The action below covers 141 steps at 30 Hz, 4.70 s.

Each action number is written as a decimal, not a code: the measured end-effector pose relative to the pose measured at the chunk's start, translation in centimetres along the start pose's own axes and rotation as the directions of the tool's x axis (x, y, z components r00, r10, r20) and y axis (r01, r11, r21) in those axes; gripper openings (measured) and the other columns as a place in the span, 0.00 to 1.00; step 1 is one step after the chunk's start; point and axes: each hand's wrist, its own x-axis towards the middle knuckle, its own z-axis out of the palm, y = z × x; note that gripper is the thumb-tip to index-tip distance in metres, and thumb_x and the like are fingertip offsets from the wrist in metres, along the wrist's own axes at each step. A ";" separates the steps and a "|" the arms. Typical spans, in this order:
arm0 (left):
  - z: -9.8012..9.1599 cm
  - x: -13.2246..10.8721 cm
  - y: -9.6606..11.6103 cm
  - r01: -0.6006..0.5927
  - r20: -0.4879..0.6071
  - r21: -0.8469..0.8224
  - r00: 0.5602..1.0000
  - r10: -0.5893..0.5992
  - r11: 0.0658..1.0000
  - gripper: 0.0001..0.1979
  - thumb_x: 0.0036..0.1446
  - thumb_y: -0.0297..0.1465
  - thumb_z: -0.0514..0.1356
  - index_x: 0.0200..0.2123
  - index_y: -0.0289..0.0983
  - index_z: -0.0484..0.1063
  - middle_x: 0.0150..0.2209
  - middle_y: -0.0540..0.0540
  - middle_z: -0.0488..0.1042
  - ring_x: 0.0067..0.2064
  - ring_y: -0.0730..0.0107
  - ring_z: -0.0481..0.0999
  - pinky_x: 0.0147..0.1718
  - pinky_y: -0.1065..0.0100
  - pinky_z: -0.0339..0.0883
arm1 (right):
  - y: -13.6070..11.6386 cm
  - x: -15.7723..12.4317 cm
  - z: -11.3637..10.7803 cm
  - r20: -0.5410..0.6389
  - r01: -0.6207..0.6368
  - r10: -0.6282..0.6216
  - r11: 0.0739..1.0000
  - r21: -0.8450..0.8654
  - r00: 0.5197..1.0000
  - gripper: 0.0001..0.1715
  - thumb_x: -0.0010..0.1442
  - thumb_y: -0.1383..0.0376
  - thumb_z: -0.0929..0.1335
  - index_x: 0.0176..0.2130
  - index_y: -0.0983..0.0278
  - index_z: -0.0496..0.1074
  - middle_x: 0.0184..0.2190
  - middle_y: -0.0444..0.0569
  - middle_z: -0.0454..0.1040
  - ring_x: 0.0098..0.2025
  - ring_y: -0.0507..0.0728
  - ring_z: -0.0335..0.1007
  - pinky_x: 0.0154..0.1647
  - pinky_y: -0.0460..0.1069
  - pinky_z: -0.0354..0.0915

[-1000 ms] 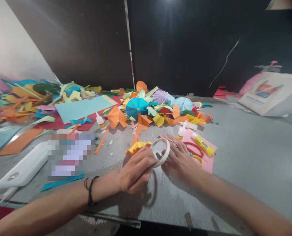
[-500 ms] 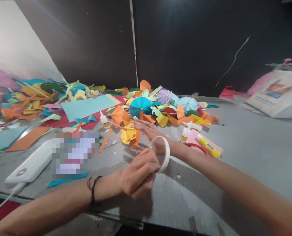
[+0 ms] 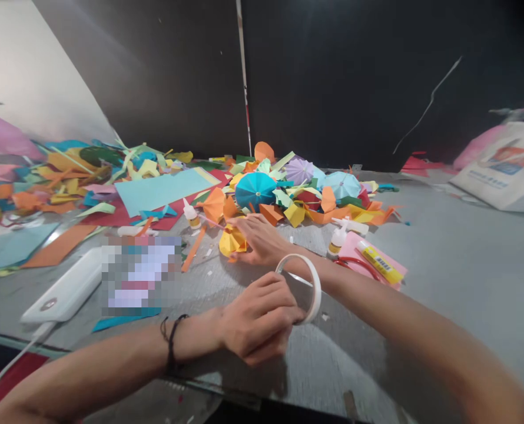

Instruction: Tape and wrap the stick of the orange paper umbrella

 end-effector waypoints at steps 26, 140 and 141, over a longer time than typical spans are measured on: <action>-0.9 0.9 -1.8 0.400 -0.344 0.180 0.882 -0.324 0.899 0.08 0.67 0.21 0.53 0.43 0.38 0.67 0.42 0.42 0.71 0.45 0.63 0.72 0.45 0.61 0.74 | 1.8 -8.8 -10.8 -0.422 -0.277 0.488 0.839 0.468 0.764 0.33 0.57 0.54 0.78 0.56 0.58 0.66 0.47 0.52 0.79 0.52 0.64 0.78 0.57 0.64 0.73; -1.5 2.4 -1.1 0.557 0.395 -0.819 0.380 -0.836 -0.134 0.17 0.49 0.40 0.78 0.31 0.37 0.77 0.33 0.48 0.77 0.23 0.81 0.67 0.18 0.77 0.61 | -3.4 -17.0 -7.4 -0.025 -0.312 0.807 0.256 0.915 0.590 0.15 0.59 0.50 0.78 0.38 0.57 0.82 0.33 0.46 0.80 0.37 0.56 0.77 0.40 0.51 0.72; -1.4 2.5 -0.9 0.561 0.427 -0.812 0.386 -0.818 -0.159 0.17 0.49 0.41 0.77 0.32 0.37 0.78 0.32 0.48 0.77 0.22 0.81 0.67 0.17 0.77 0.59 | -3.7 -16.9 -7.6 -0.015 -0.299 0.793 0.247 0.922 0.609 0.15 0.59 0.50 0.78 0.38 0.57 0.83 0.32 0.46 0.80 0.36 0.55 0.76 0.40 0.51 0.72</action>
